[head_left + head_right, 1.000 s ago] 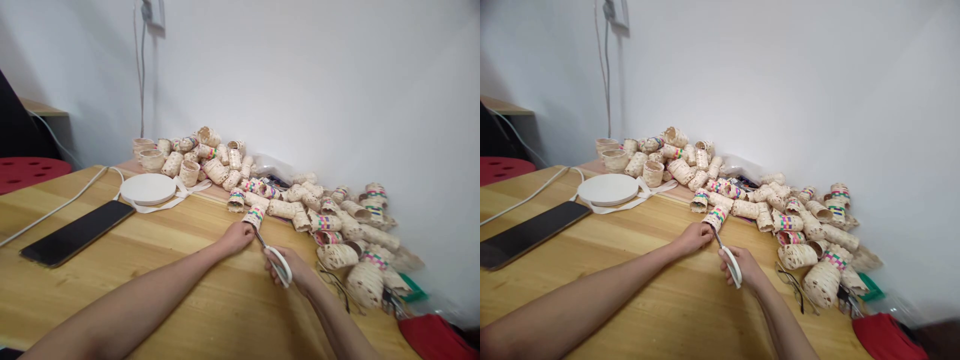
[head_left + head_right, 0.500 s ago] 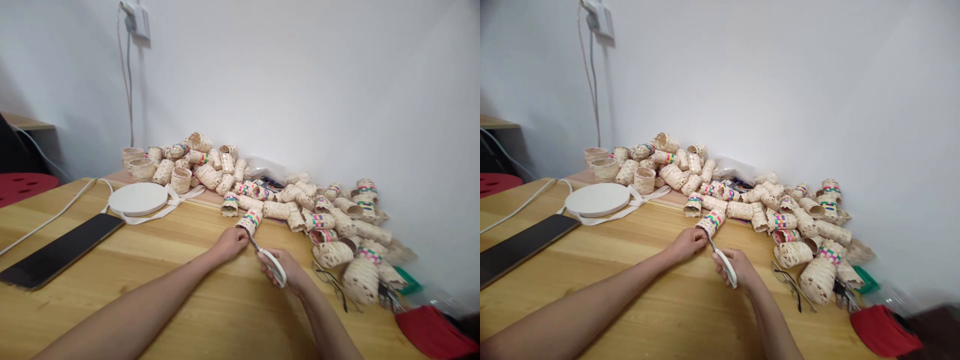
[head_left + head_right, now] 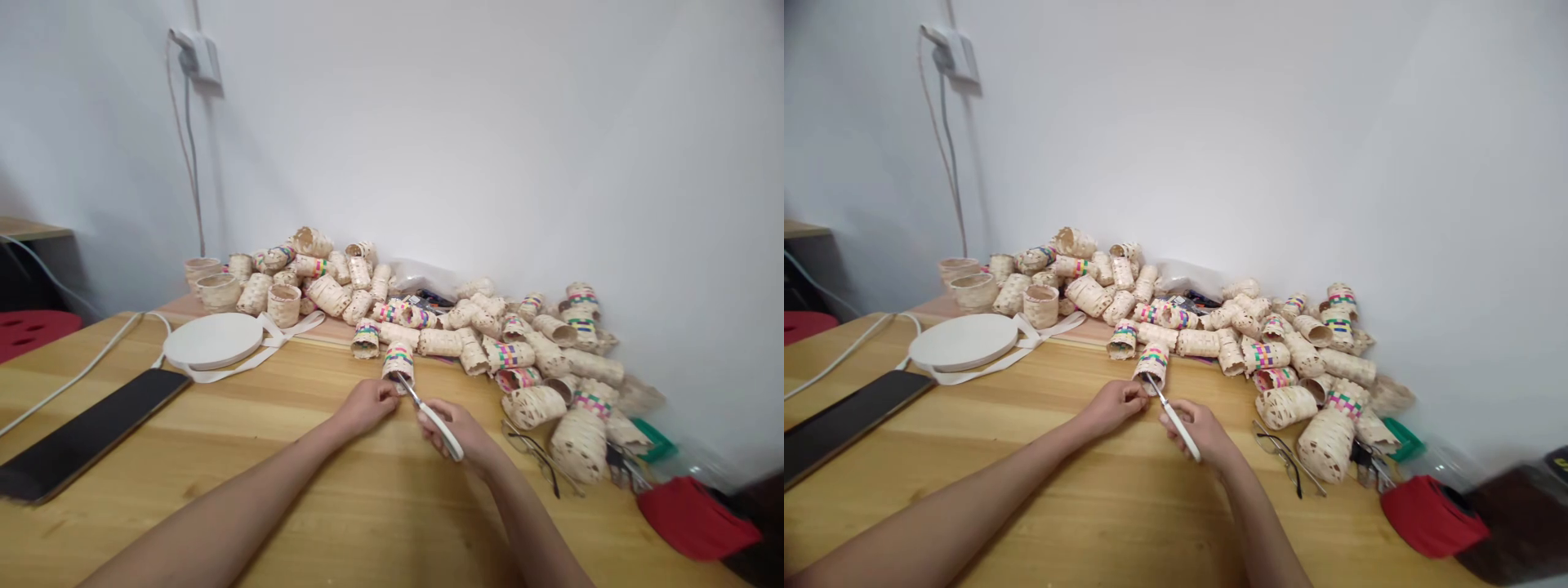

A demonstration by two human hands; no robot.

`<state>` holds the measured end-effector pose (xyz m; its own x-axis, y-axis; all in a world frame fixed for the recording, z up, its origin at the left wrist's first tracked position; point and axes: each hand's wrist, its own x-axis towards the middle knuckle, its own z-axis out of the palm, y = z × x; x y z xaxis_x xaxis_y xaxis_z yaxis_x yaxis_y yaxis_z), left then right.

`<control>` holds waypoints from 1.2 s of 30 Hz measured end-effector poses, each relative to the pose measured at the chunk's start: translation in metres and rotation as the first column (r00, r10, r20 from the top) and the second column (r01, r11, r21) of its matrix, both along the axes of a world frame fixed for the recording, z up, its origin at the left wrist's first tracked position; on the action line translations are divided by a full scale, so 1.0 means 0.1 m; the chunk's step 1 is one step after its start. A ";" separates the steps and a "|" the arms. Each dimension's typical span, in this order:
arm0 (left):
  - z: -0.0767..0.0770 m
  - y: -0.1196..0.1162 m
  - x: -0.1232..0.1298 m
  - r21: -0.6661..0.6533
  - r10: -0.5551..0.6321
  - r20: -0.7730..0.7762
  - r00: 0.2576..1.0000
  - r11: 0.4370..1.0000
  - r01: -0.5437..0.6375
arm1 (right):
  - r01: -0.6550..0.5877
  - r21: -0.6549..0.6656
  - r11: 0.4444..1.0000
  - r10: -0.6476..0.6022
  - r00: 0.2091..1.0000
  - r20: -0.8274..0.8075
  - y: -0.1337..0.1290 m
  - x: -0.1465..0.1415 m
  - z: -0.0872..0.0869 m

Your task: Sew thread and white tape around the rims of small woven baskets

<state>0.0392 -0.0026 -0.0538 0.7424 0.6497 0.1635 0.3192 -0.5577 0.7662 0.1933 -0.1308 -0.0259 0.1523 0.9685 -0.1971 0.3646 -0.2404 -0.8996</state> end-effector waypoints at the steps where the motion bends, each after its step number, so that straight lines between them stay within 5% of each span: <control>1: 0.00 0.00 0.00 0.002 0.002 -0.004 1.000 1.000 -0.002 | -0.021 0.011 1.000 0.021 0.999 0.041 -0.01 0.00 0.02; 8: 0.01 -0.01 -0.01 -0.008 0.009 0.004 1.000 1.000 -0.009 | -0.094 0.083 0.992 0.055 0.920 0.387 -0.35 -0.03 0.38; 11: 0.01 0.00 -0.01 -0.037 0.028 0.033 0.999 0.999 -0.026 | -0.082 0.013 0.997 0.060 0.821 0.568 -0.68 0.01 0.49; 17: 0.03 -0.01 -0.01 -0.119 0.054 0.087 0.995 0.992 -0.043 | 0.140 -0.006 0.990 -0.093 0.691 0.717 -1.19 0.32 0.48; 24: 0.06 -0.02 -0.02 -0.243 0.046 0.197 0.979 0.970 0.004 | 0.291 0.004 0.957 -0.135 0.431 0.892 -0.81 0.39 0.28; 30: 0.12 -0.15 0.07 -0.400 -0.034 0.288 0.957 0.904 0.152 | 0.336 0.067 0.939 -0.184 0.329 0.926 -0.42 0.31 0.18; 34: 0.19 -0.25 0.09 -0.470 -0.122 0.341 0.932 0.836 0.281 | 0.212 0.164 0.963 -0.232 0.351 0.907 -0.41 0.18 0.26; 36: 0.21 -0.29 0.09 -0.490 -0.151 0.370 0.917 0.807 0.331 | 0.060 0.226 0.972 -0.225 0.506 0.833 -0.42 0.07 0.30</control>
<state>0.0480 -0.0317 -0.0328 0.8588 0.5052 0.0854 -0.0636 -0.0602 0.9962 0.2003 -0.1732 0.0041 0.3045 0.9202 0.2461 0.9442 -0.2574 -0.2057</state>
